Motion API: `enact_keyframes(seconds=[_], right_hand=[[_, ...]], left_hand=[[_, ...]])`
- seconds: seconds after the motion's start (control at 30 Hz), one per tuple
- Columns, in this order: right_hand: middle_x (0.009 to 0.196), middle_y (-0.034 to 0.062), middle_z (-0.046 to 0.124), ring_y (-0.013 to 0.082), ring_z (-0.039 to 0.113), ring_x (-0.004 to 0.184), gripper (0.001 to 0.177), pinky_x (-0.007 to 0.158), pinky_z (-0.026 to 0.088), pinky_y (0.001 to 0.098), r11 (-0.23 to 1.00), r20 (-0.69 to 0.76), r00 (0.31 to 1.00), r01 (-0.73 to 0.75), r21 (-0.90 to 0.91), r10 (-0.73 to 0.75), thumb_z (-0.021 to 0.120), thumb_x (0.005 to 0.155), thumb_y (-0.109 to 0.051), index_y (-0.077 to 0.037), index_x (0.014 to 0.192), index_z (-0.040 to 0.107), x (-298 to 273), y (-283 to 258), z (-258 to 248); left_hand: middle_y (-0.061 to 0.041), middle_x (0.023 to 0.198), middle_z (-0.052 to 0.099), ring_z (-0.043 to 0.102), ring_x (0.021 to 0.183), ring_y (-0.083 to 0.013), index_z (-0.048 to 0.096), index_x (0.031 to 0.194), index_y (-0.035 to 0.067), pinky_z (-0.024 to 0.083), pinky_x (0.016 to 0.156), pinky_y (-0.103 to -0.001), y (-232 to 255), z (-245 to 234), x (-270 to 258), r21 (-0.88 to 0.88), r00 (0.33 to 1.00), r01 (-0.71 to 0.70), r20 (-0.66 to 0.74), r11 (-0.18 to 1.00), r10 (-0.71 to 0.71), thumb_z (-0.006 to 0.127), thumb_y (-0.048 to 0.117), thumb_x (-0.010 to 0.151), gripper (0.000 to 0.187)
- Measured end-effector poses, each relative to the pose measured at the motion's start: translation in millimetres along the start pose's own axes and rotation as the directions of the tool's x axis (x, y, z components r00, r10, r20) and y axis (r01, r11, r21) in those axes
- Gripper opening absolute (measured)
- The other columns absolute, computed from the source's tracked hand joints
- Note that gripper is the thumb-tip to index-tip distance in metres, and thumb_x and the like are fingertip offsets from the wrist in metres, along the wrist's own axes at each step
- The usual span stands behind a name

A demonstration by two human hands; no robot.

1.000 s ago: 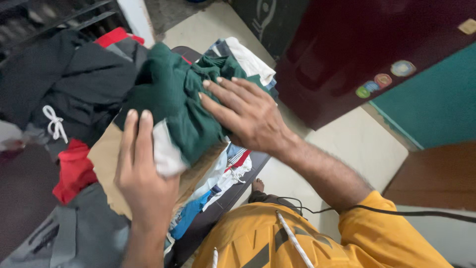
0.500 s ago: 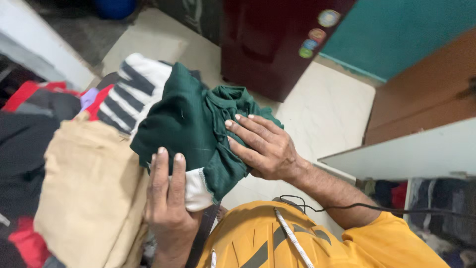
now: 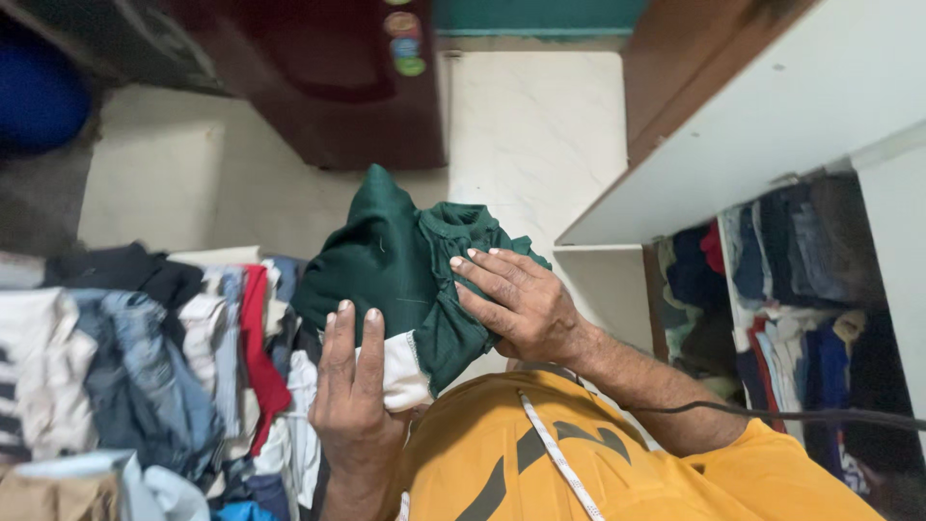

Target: The person repeatedly picks up folded shirts and pants from a pile on a table, walks to a white cabinet, and places them inside. The person handles various garments including a checkered shirt, blue pants, and a white patterned shirt, stacking them neatly within the cabinet.

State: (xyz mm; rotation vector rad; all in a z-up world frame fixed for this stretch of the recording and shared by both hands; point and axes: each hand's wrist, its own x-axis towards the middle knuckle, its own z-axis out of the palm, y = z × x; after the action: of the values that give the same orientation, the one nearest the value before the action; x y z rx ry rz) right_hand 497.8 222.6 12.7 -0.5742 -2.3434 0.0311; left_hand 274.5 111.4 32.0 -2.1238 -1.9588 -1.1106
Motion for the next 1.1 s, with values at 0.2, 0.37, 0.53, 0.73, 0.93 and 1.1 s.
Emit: enact_keyframes(seconds=[0.2,0.37,0.53,0.73,0.93,1.1], right_hand=[[0.132,0.0227,0.067,0.0386,0.068,0.119,0.051,0.102,0.056,0.0517,0.988,-0.028,0.99,-0.14,-0.066,0.139,0.068,0.069,-0.007,0.001,0.119,0.066,-48.8,32.9,-44.5],[0.13,0.0231,0.069,0.0371,0.07,0.119,0.041,0.103,0.057,0.0495,0.944,-0.081,0.952,-0.305,-0.128,0.297,0.071,0.078,-0.004,0.0,0.119,0.068,-88.7,44.7,-63.5],[0.13,0.0242,0.069,0.0382,0.069,0.119,0.047,0.103,0.056,0.0501,0.861,-0.133,0.877,-0.48,-0.168,0.463,0.072,0.073,-0.004,-0.001,0.12,0.069,-114.4,45.8,-70.4],[0.131,0.0226,0.068,0.038,0.067,0.121,0.057,0.104,0.054,0.0511,0.669,-0.188,0.713,-0.7,-0.248,0.676,0.071,0.062,-0.004,-0.001,0.119,0.07,-117.7,35.3,-80.9],[0.136,0.0199,0.066,0.0355,0.065,0.124,0.055,0.107,0.052,0.0496,0.475,-0.31,0.569,-0.816,-0.329,0.762,0.077,0.073,-0.007,-0.003,0.127,0.069,-120.3,19.8,-76.3],[0.139,0.0207,0.063,0.0364,0.064,0.125,0.069,0.107,0.051,0.051,0.32,-0.328,0.444,-0.873,-0.368,0.834,0.074,0.059,-0.004,0.0,0.128,0.068,-135.5,-1.6,-85.2]], left_hand=[[-0.022,0.146,0.057,0.059,0.13,-0.0448,0.059,0.14,0.005,0.053,0.103,-0.049,41.1,53.4,30.3,-0.051,0.987,-0.093,0.128,0.994,0.099,0.075,0.013,0.077,0.066],[-0.022,0.142,0.059,0.062,0.127,-0.0425,0.06,0.138,0.006,0.053,0.101,-0.048,59.9,98.4,50.6,-0.121,0.959,-0.193,0.185,0.974,0.213,0.073,0.008,0.074,0.065],[-0.022,0.142,0.059,0.062,0.125,-0.0417,0.059,0.138,0.006,0.054,0.098,-0.048,60.8,141.5,77.8,-0.288,0.89,-0.298,0.261,0.91,0.374,0.074,0.009,0.072,0.068],[-0.019,0.145,0.056,0.061,0.127,-0.04,0.057,0.141,0.01,0.054,0.096,-0.047,67.1,182.7,120.4,-0.412,0.754,-0.361,0.4,0.837,0.522,0.076,0.006,0.065,0.078],[-0.017,0.147,0.053,0.058,0.127,-0.0388,0.054,0.142,0.014,0.053,0.098,-0.047,79.2,211.1,153.4,-0.506,0.577,-0.399,0.51,0.765,0.638,0.081,0.002,0.058,0.089],[-0.016,0.147,0.054,0.058,0.129,-0.0361,0.054,0.142,0.013,0.052,0.1,-0.046,107.2,226.8,155.3,-0.612,0.455,-0.433,0.486,0.662,0.746,0.08,-0.003,0.056,0.091]])
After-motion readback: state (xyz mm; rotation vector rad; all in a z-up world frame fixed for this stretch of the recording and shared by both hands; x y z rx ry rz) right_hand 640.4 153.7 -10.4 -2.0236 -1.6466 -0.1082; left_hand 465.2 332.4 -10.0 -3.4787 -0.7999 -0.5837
